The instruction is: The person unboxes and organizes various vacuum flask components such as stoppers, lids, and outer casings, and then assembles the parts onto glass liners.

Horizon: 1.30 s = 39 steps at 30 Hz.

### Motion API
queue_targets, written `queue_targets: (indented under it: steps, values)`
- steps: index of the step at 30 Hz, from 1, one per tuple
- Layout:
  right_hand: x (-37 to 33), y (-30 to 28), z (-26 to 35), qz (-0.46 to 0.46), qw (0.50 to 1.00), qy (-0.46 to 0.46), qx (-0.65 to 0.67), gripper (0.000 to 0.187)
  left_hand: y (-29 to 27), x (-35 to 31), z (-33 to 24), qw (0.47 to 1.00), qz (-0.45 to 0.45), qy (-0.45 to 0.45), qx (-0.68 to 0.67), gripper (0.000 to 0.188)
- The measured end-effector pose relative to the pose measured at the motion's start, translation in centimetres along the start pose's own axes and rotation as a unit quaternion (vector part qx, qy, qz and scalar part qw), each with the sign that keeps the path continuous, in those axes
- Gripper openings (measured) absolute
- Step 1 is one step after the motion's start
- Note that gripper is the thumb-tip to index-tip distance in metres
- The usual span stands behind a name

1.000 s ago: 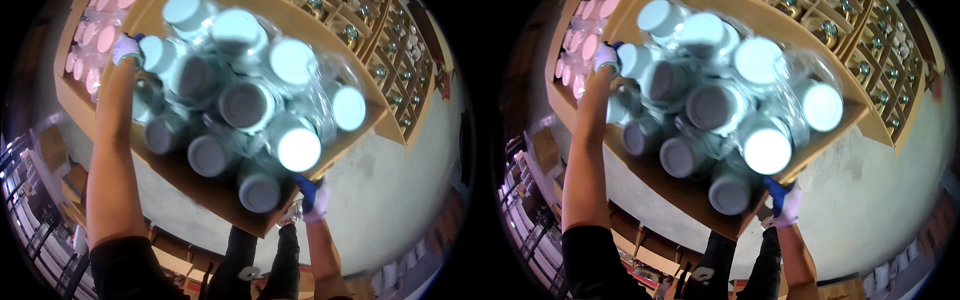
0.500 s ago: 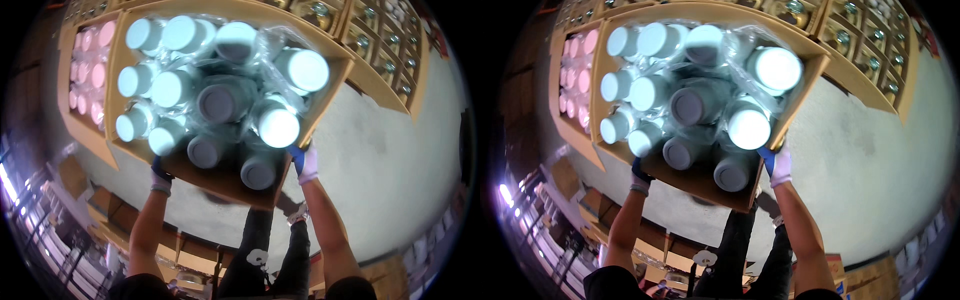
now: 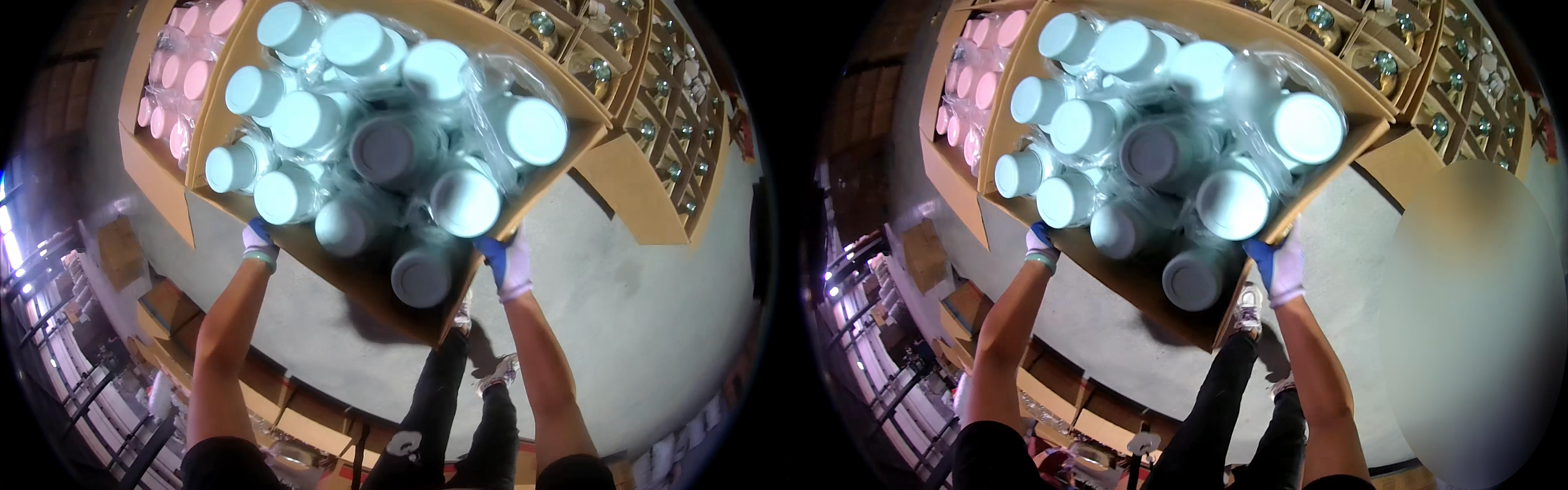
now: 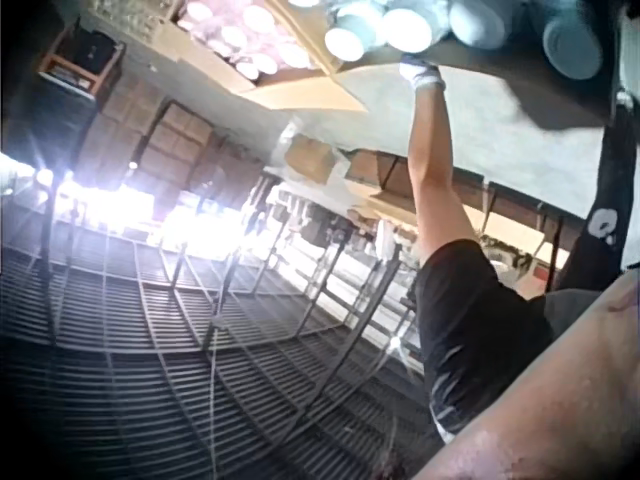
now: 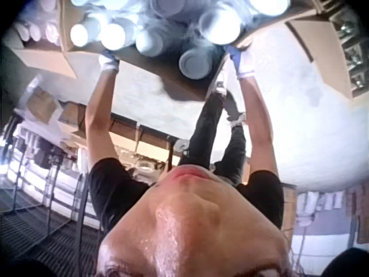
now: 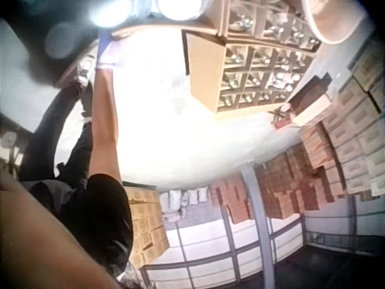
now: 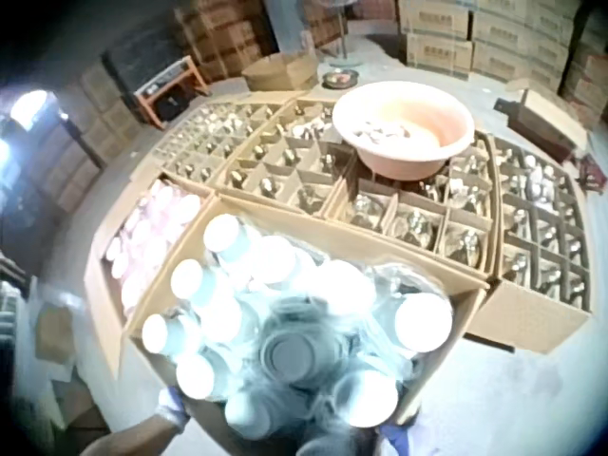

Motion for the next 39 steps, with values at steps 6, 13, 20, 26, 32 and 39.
queue_targets:
  steps: [6, 13, 20, 26, 32, 39]
  values:
    - [0.7, 1.8, -1.1, -0.015, 0.977, 0.076, -0.200, 0.106, 2.4, -3.2, 0.7, 0.999, 0.016, 0.030, 0.006, 0.039]
    - [1.2, -1.7, -2.9, 0.010, 0.948, 0.100, -0.304, 0.065, 7.5, -18.2, 12.3, 0.990, 0.073, 0.027, 0.115, 0.075]
    - [-16.7, -5.0, -4.4, 0.098, 0.969, -0.013, -0.226, 0.026, 12.5, -36.4, 23.1, 0.872, 0.337, -0.139, 0.328, 0.057]
    - [-42.0, -22.4, -27.0, -0.121, 0.982, 0.142, -0.040, 0.032, 12.6, -39.0, 25.7, 0.725, 0.342, -0.068, 0.594, 0.051]
    - [-78.3, -28.4, -56.6, -0.420, 0.800, 0.382, 0.196, 0.032, 11.2, -50.9, 35.3, 0.625, 0.319, -0.084, 0.708, 0.061]
    - [-98.7, -19.9, -71.3, -0.460, 0.681, 0.435, 0.368, 0.026, 13.7, -70.2, 53.2, 0.328, 0.397, -0.050, 0.856, 0.055]
Point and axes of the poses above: each hand's wrist, its own x-axis towards the middle knuckle, its own y-axis out of the palm, z = x × y, the point moved 9 cm from there along x, towards the middle knuckle, and after that the axes turned 3 degrees about z, right-handed, at the moved point
